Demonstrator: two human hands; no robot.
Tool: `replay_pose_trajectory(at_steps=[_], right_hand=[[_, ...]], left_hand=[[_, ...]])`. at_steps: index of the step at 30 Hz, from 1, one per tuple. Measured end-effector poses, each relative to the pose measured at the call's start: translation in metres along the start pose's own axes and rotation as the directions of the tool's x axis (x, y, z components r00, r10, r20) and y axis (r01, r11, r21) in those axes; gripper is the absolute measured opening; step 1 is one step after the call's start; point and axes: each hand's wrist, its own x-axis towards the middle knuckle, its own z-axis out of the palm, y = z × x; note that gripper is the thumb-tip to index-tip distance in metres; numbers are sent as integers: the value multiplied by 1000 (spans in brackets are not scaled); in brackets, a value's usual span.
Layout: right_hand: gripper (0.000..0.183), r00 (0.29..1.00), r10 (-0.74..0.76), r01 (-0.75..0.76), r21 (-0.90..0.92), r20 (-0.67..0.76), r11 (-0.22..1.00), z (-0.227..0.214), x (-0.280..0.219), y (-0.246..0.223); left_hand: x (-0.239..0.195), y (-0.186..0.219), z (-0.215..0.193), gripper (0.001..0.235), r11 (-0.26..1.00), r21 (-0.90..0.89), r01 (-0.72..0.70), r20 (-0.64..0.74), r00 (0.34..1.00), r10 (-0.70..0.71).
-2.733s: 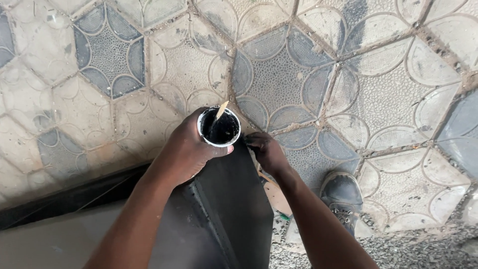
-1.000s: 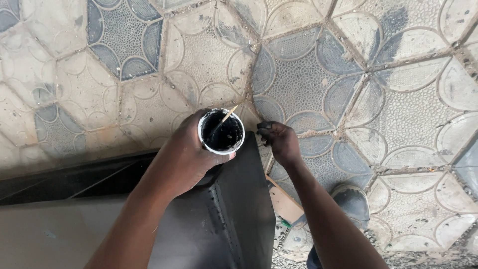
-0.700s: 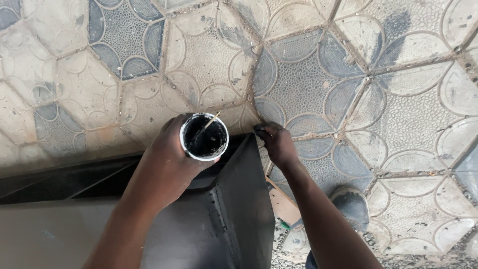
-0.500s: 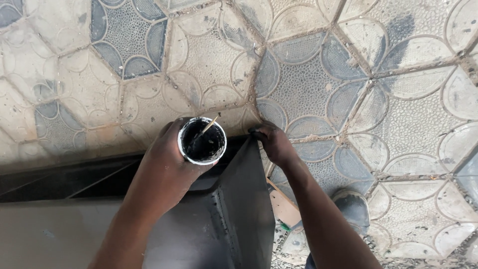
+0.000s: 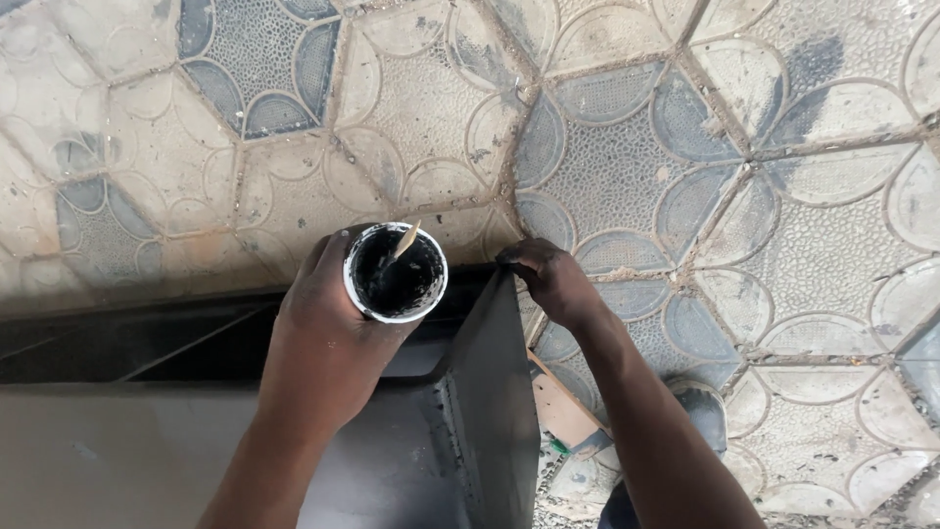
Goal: The person paints the edges and corners of a black rectangular furniture piece using a small brush and a container of black paint. The person moves around the object to apply paint to different sides and edges.
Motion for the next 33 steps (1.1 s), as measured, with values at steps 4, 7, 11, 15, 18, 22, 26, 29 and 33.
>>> replay_pose_trajectory(at_steps=[4, 7, 11, 15, 18, 22, 26, 29, 33], right_hand=[[25, 990, -124, 122, -31, -74, 992, 0, -8, -1], [25, 982, -15, 8, -38, -189, 999, 12, -20, -8], [25, 943, 236, -208, 138, -235, 968, 26, -36, -17], [18, 924, 292, -264, 142, -248, 954, 26, -42, -17], [20, 897, 395, -370, 153, -200, 917, 15, -41, -23], [25, 942, 259, -253, 55, -212, 966, -7, -14, -29], [24, 988, 154, -154, 1, 31, 988, -9, 14, -7], [27, 951, 164, -114, -198, 262, 974, -12, 13, 0], [25, 903, 326, -276, -205, 280, 939, -28, 14, -16]], left_hand=[[-2, 0, 1, 54, 999, 38, -16, -36, 999, 18], [-3, 3, 0, 54, 1000, 15, -6, -57, 998, 6], [-5, 1, 1, 52, 1000, 16, -13, -80, 997, 14], [-5, 2, 2, 53, 999, 39, 3, -119, 993, 2], [-7, 1, 3, 51, 998, 52, 19, -160, 987, -11], [-8, 0, 4, 49, 999, 48, 3, -205, 979, 7], [-9, 3, 4, 48, 997, 47, 53, -213, 976, -42], [-8, 2, 4, 52, 996, -2, 94, -225, 970, -92], [-9, -2, 4, 52, 999, -42, -2, -282, 959, -10]])
